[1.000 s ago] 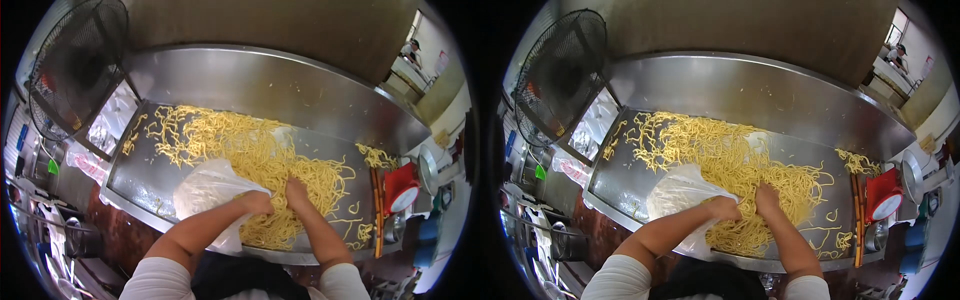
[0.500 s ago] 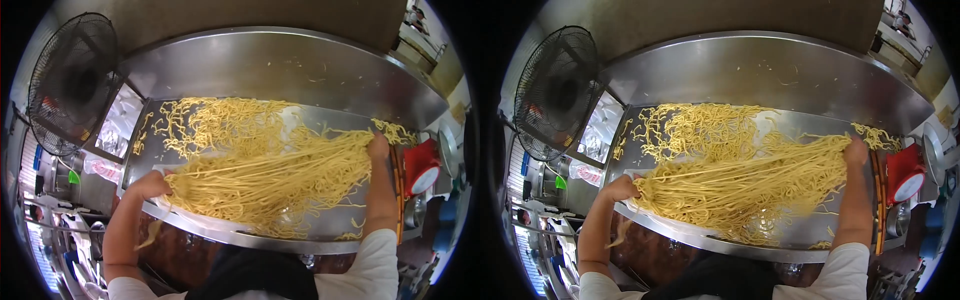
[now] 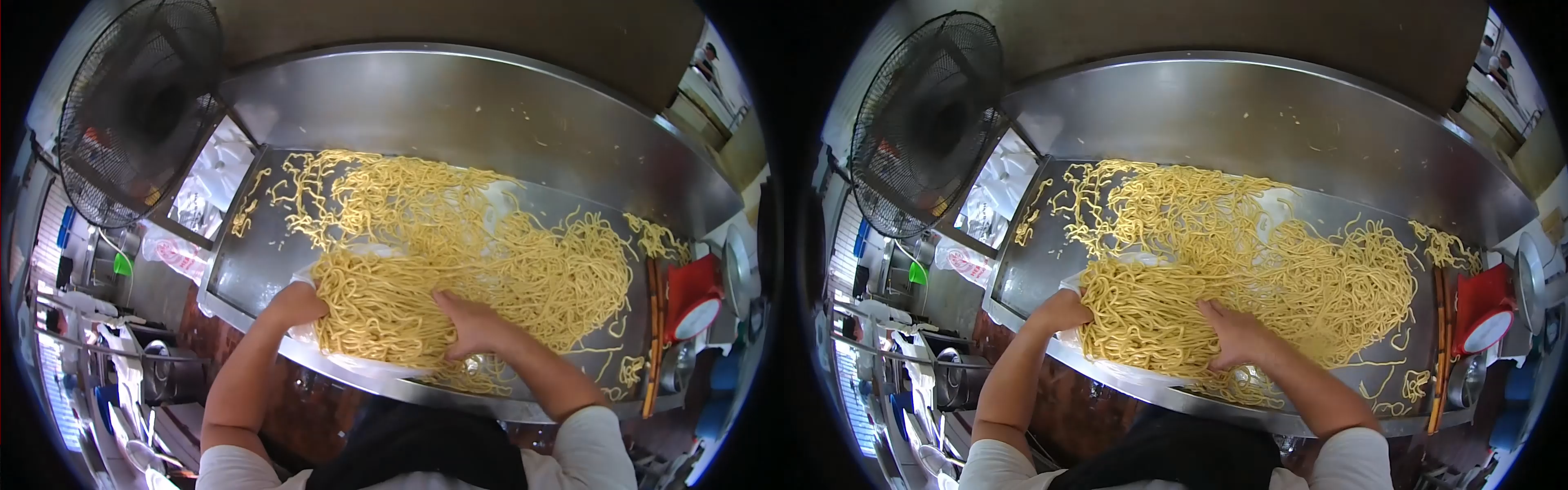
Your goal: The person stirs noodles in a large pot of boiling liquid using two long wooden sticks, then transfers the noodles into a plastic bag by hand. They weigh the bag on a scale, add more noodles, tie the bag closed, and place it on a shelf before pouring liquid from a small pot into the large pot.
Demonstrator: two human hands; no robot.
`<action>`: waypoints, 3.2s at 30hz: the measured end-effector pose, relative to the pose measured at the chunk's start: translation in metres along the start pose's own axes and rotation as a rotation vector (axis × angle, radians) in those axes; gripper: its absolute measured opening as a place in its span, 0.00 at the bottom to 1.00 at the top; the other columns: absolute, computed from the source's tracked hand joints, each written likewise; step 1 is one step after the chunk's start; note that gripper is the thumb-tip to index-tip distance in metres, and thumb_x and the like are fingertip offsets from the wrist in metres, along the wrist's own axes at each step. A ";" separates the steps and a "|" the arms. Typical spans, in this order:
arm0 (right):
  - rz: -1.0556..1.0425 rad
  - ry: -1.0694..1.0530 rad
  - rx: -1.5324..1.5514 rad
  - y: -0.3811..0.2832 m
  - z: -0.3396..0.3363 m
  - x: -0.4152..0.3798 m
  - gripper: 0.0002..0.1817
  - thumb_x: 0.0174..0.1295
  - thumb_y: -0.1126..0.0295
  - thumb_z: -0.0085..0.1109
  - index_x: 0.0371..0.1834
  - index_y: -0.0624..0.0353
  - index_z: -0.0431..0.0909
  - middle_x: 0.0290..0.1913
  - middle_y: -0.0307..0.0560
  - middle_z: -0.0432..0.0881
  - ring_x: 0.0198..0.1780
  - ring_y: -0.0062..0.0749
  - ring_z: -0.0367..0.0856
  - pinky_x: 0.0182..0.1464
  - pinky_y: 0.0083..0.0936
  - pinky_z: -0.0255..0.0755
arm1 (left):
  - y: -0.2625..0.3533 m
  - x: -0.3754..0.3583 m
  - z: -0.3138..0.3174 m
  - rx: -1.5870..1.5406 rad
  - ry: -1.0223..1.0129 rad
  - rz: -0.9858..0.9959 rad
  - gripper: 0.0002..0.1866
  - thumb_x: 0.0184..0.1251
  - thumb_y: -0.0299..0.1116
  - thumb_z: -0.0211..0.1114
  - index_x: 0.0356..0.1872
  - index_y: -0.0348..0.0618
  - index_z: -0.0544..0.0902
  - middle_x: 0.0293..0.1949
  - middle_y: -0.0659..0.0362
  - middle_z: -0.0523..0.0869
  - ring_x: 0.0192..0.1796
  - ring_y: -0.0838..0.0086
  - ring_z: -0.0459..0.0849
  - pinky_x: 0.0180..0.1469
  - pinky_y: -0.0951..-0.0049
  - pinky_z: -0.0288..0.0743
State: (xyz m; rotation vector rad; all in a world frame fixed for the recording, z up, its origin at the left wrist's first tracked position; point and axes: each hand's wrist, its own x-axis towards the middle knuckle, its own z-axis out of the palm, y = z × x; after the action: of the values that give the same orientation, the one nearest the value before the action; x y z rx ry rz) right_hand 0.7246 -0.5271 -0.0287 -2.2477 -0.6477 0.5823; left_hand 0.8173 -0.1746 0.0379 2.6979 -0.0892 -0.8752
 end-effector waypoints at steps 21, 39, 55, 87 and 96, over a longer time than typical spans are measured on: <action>-0.360 0.187 0.735 -0.171 -0.002 0.102 0.09 0.56 0.73 0.60 0.41 0.58 0.81 0.37 0.46 0.83 0.39 0.28 0.82 0.41 0.27 0.76 | 0.097 -0.170 -0.063 -1.303 -0.240 0.737 0.30 0.60 0.26 0.67 0.64 0.33 0.70 0.30 0.68 0.75 0.35 0.85 0.74 0.42 0.84 0.68; 0.523 0.563 -0.089 0.035 -0.007 -0.060 0.36 0.47 0.61 0.71 0.62 0.59 0.74 0.60 0.59 0.76 0.64 0.47 0.73 0.64 0.34 0.66 | 0.155 -0.027 0.072 0.339 -0.172 0.873 0.32 0.52 0.48 0.71 0.61 0.50 0.79 0.69 0.43 0.65 0.74 0.51 0.56 0.75 0.50 0.47; 0.393 1.261 -0.565 0.105 -0.047 -0.127 0.16 0.39 0.81 0.66 0.35 0.59 0.82 0.34 0.53 0.83 0.38 0.50 0.82 0.42 0.39 0.76 | 0.119 -0.024 0.003 -0.790 -0.460 0.405 0.21 0.46 0.19 0.60 0.46 0.36 0.80 0.35 0.60 0.85 0.35 0.77 0.82 0.34 0.77 0.76; 0.396 0.151 0.151 -0.069 -0.029 0.107 0.46 0.54 0.35 0.58 0.65 0.62 0.69 0.60 0.60 0.77 0.61 0.48 0.75 0.63 0.35 0.67 | -0.066 0.016 0.034 -0.220 0.302 -0.155 0.16 0.55 0.36 0.58 0.41 0.41 0.86 0.45 0.42 0.84 0.49 0.50 0.83 0.52 0.58 0.76; 0.228 0.136 0.120 -0.099 0.033 -0.003 0.61 0.37 0.43 0.78 0.70 0.67 0.55 0.59 0.65 0.74 0.60 0.54 0.74 0.64 0.37 0.67 | -0.018 -0.030 -0.012 -0.242 0.404 0.138 0.22 0.55 0.29 0.63 0.55 0.49 0.80 0.46 0.50 0.85 0.49 0.59 0.84 0.51 0.67 0.76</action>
State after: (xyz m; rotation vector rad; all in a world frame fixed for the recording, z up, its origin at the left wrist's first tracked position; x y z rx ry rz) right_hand 0.6762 -0.4514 0.0237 -2.2397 -0.2829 0.5574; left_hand 0.7991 -0.1500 0.0587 2.5447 -0.0737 -0.2709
